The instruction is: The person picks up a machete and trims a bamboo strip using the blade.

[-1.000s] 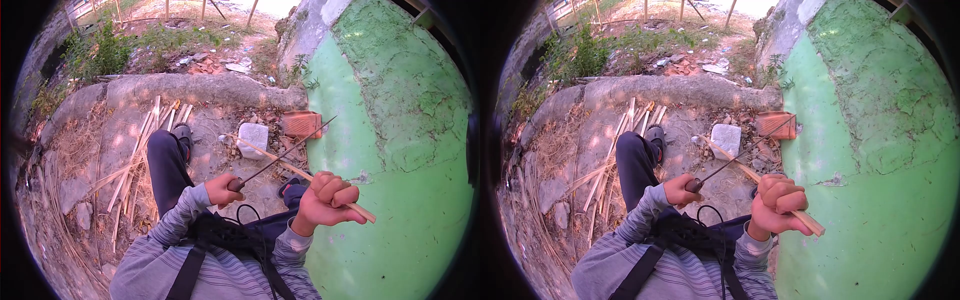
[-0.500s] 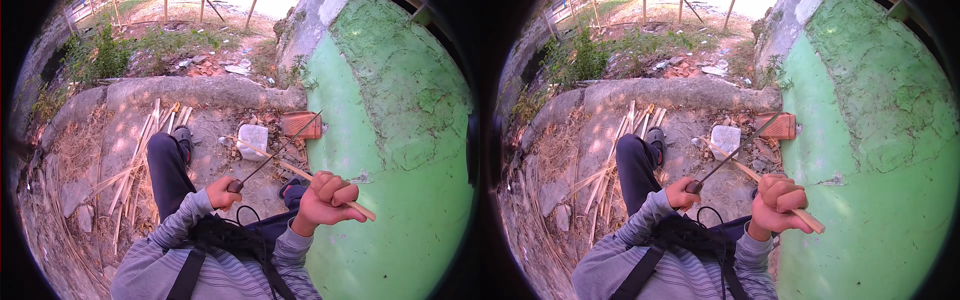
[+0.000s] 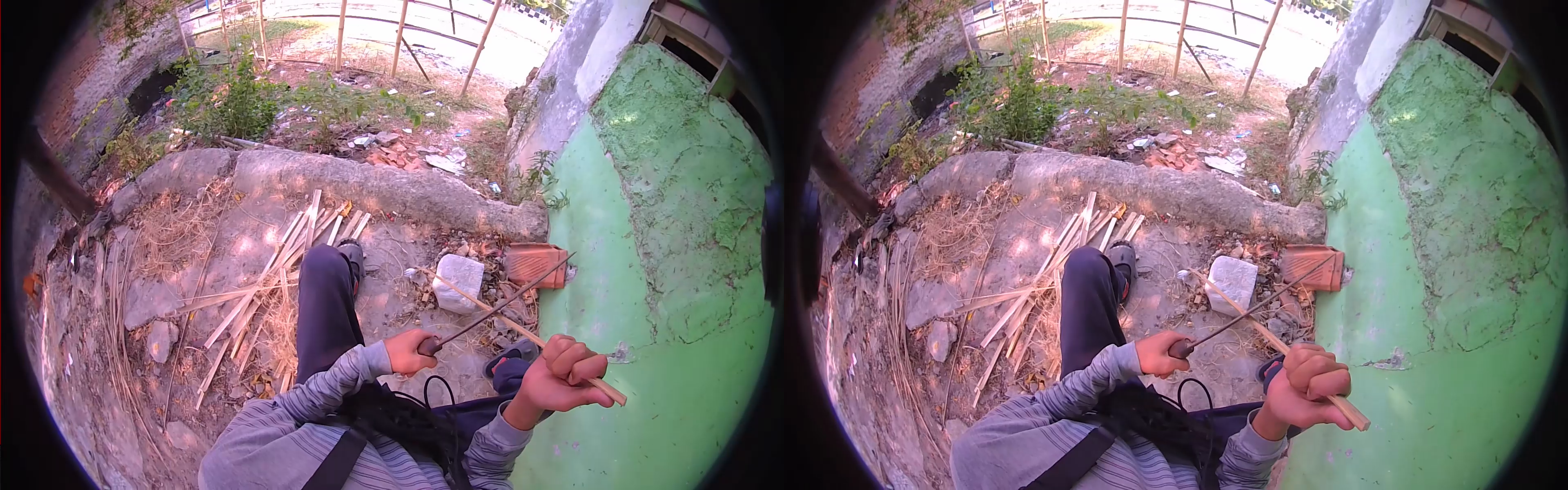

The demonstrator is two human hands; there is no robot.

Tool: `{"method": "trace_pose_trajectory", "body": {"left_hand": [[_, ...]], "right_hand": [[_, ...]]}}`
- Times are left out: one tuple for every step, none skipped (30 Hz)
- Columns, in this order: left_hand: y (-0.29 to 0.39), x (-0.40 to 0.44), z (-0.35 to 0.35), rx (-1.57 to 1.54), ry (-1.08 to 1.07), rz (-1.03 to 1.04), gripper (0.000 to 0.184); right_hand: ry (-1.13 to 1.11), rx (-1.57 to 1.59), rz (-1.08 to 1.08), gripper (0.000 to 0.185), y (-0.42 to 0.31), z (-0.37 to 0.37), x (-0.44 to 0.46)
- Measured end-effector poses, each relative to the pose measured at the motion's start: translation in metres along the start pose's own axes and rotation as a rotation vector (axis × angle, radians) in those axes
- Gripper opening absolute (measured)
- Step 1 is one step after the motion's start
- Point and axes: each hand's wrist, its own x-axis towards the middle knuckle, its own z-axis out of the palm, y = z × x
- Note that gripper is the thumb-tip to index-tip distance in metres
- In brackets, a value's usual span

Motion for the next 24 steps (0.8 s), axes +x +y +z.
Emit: {"method": "trace_pose_trajectory", "body": {"left_hand": [[-0.004, 0.002, -0.001, -0.003, -0.016, 0.0, 0.046], [-0.005, 0.002, -0.002, -0.006, -0.034, 0.001, 0.045], [-0.004, 0.001, -0.001, -0.006, -0.031, 0.002, 0.045], [-0.001, 0.0, 0.0, -0.001, -0.022, -0.003, 0.044], [0.001, 0.0, 0.001, 0.004, -0.013, -0.008, 0.042], [-0.004, 0.002, 0.002, 0.004, -0.011, -0.006, 0.042], [-0.014, 0.007, 0.003, 0.079, 0.027, 0.107, 0.041], [-0.012, 0.006, 0.003, 0.154, 0.065, 0.219, 0.04], [-0.008, 0.004, 0.004, 0.155, 0.071, 0.219, 0.04], [-0.003, 0.0, 0.005, 0.059, 0.044, 0.135, 0.04], [0.003, -0.003, 0.006, -0.038, 0.014, 0.05, 0.039], [0.001, -0.002, 0.006, -0.038, 0.014, 0.051, 0.039], [-0.004, 0.001, 0.006, -0.029, 0.025, 0.013, 0.038], [-0.009, 0.004, 0.006, -0.02, 0.036, -0.025, 0.036], [-0.017, 0.007, 0.005, -0.018, 0.036, -0.023, 0.036], [-0.026, 0.009, 0.004, 0.037, 0.083, -0.009, 0.034], [-0.027, 0.008, 0.003, 0.09, 0.131, 0.005, 0.031], [-0.027, 0.006, 0.001, 0.092, 0.132, 0.005, 0.031], [-0.025, 0.004, 0.001, 0.037, 0.106, -0.052, 0.026], [-0.024, 0.001, 0.001, -0.02, 0.079, -0.111, 0.022], [-0.026, 0.001, 0.001, -0.021, 0.079, -0.114, 0.022], [-0.03, 0.003, 0.0, 0.013, 0.098, -0.085, 0.022], [-0.034, 0.004, -0.001, 0.048, 0.118, -0.056, 0.022], [-0.038, 0.006, -0.003, 0.048, 0.118, -0.057, 0.022]], "right_hand": [[-0.002, 0.006, 0.001, 0.063, 0.0, 0.0, -0.001], [0.001, 0.007, 0.001, 0.063, 0.0, 0.0, -0.002], [0.004, 0.007, -0.001, 0.063, -0.001, 0.0, -0.003], [0.002, 0.008, -0.001, 0.063, -0.001, 0.0, -0.003], [0.002, 0.0, -0.002, 0.063, -0.001, -0.001, -0.003], [0.002, -0.006, -0.002, 0.063, -0.001, -0.001, -0.003], [0.0, -0.004, -0.003, 0.063, -0.002, -0.001, -0.004], [0.007, -0.007, -0.002, 0.062, -0.002, -0.001, -0.004], [0.014, -0.007, 0.0, 0.062, -0.002, -0.001, -0.003], [0.012, -0.001, 0.001, 0.062, -0.002, 0.0, -0.003], [0.022, -0.011, 0.004, 0.062, -0.002, -0.001, -0.003], [0.032, -0.023, 0.005, 0.063, -0.003, -0.003, -0.002], [0.032, -0.024, 0.003, 0.063, -0.003, -0.005, -0.001], [0.051, -0.009, 0.008, 0.063, -0.003, -0.007, 0.0], [0.071, 0.008, 0.014, 0.063, -0.003, -0.009, 0.001], [0.071, 0.009, 0.012, 0.063, -0.003, -0.011, 0.001], [0.086, 0.003, 0.01, 0.063, -0.003, -0.013, 0.001], [0.102, -0.002, 0.006, 0.063, -0.003, -0.014, 0.001], [0.103, -0.001, 0.006, 0.063, -0.003, -0.014, 0.001], [0.092, 0.0, 0.012, 0.063, -0.003, -0.014, 0.001], [0.08, 0.0, 0.018, 0.063, -0.004, -0.014, 0.0], [0.082, -0.001, 0.021, 0.063, -0.005, -0.014, 0.0], [0.03, 0.022, 0.042, 0.061, -0.006, -0.014, 0.0], [-0.022, 0.045, 0.062, 0.059, -0.007, -0.013, 0.0]]}}
